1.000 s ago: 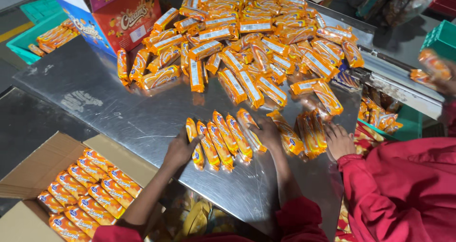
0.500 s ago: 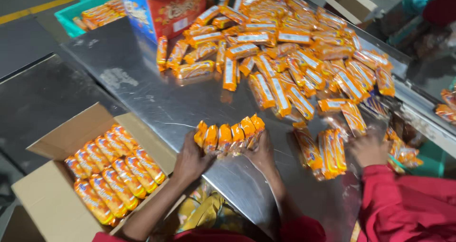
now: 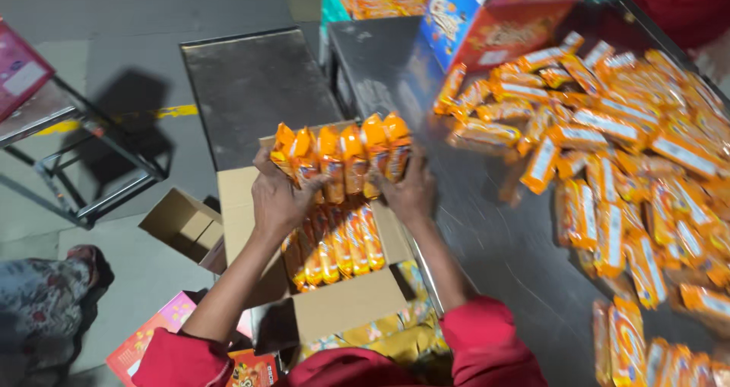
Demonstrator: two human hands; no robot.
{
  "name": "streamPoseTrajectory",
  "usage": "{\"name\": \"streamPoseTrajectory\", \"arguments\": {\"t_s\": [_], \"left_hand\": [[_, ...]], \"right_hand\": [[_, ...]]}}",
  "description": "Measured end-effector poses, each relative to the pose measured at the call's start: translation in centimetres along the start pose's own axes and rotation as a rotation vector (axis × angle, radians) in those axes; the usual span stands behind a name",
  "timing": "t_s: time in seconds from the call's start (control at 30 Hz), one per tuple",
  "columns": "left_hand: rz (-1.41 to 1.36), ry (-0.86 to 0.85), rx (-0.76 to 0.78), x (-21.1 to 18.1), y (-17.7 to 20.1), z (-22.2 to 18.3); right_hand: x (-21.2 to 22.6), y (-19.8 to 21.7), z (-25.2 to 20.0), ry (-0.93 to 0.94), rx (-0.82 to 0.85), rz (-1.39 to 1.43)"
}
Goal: The person packs orange snack bars from a metal table into cardboard boxes. They repeatedly pick up groups of snack bars, arrange them, and place them into the boxes. Another person is visible working alongside.
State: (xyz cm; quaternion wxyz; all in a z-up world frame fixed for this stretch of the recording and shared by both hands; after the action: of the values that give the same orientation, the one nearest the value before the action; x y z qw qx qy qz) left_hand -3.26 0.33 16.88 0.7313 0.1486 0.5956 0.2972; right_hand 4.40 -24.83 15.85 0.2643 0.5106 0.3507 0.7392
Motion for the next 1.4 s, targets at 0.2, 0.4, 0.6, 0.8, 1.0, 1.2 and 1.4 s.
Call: {"name": "streamPoseTrajectory", "arguments": {"t_s": [0.2, 0.4, 0.6, 0.8, 1.0, 1.2, 1.4], "left_hand": [[0.53, 0.418, 0.316, 8.1, -0.8, 3.4], [0.297, 0.248, -0.155, 14.1, -3.3, 0.4], [-0.179, 0.49, -0.235, 31.6, -3.6, -7.2], [-0.207, 1.265, -0.259, 46.1, -3.0, -22.8], [-0.071, 1.77, -0.159, 45.7, -4.2, -36.3], [0.247, 1.961, -0.08, 40.8, -0.7, -45.2], [0.129, 1.898, 0.107, 38.2, 0.6, -48.8]], "right_hand": [[-1.5, -10.9, 5.0, -0.027, 0.541, -0.44], [-0.3, -12.5, 0.0, 0.148, 0.575, -0.485], [4.9, -9.7, -16.6, 0.546, 0.891, -0.334], [4.8, -14.3, -17.7, 0.519, 0.209, -0.597], [5.0, -17.1, -8.5, 0.492, 0.377, -0.439], [7.1, -23.2, 8.9, 0.572, 0.368, -0.573], [7.2, -25.8, 9.0, 0.558, 0.146, -0.665]]}}
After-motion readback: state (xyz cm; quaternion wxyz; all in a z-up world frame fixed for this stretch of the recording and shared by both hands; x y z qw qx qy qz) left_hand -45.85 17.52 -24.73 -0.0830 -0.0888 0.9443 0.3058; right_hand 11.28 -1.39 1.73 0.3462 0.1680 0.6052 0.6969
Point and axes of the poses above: each hand's wrist, its own z-axis towards the middle knuckle, its own y-axis out of the back of the hand, x = y × z, the point moved 3 cm from there along z, towards the middle knuckle, and after that the axes turned 15 degrees about x, right-handed, at the moved point
